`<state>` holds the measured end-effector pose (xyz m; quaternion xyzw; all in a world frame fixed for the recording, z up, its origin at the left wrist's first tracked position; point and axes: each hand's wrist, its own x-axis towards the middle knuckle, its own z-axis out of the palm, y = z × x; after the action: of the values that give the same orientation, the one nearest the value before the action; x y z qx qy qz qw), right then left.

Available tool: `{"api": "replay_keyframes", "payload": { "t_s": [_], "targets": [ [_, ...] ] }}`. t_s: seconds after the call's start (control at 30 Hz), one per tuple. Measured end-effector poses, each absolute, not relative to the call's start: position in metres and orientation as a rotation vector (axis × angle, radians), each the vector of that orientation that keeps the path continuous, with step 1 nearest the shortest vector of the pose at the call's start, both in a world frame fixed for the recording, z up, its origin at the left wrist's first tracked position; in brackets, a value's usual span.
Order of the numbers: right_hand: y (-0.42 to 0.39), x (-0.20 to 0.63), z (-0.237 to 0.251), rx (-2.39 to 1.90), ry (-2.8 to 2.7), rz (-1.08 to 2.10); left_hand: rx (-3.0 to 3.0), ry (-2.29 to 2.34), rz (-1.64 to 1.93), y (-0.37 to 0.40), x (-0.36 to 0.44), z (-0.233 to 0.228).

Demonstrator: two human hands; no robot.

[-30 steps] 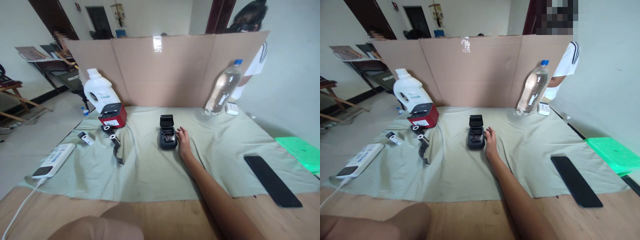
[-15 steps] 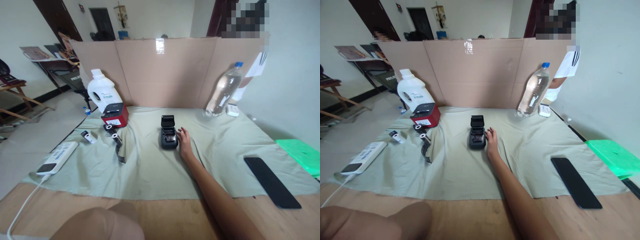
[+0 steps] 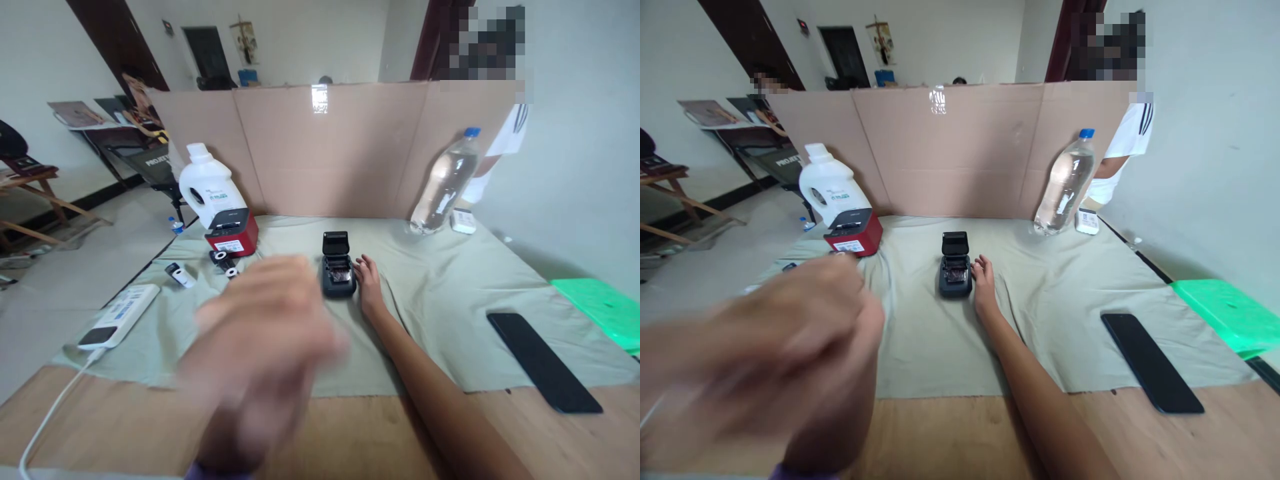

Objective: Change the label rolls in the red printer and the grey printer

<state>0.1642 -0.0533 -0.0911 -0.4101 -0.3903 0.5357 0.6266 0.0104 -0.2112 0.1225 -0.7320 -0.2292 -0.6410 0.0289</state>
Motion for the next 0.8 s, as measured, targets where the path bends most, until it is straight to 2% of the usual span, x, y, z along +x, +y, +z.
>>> {"api": "replay_keyframes", "payload": {
  "t_s": [0.07, 0.23, 0.33, 0.5, 0.8],
  "targets": [
    [-0.053, 0.164, -0.091, -0.943, -0.895, 1.225, -2.108, -0.770, -1.997, -0.169, 0.013, 0.113],
    [-0.052, 0.163, -0.093, -0.943, -0.918, 1.206, -2.169, -1.829, -1.401, -0.058, -0.006, 0.040],
    [-0.050, 0.164, -0.096, -0.954, -0.937, 1.194, -2.262, -2.111, -1.333, -0.030, -0.018, -0.006],
    [-0.049, 0.166, -0.098, -0.973, -0.994, 1.166, -2.516, -2.183, -1.556, -0.019, -0.015, -0.042],
    [-0.053, 0.165, -0.091, -1.013, -1.064, 1.094, -2.513, -2.184, -1.638, -0.018, -0.015, -0.042]
  ]
}}
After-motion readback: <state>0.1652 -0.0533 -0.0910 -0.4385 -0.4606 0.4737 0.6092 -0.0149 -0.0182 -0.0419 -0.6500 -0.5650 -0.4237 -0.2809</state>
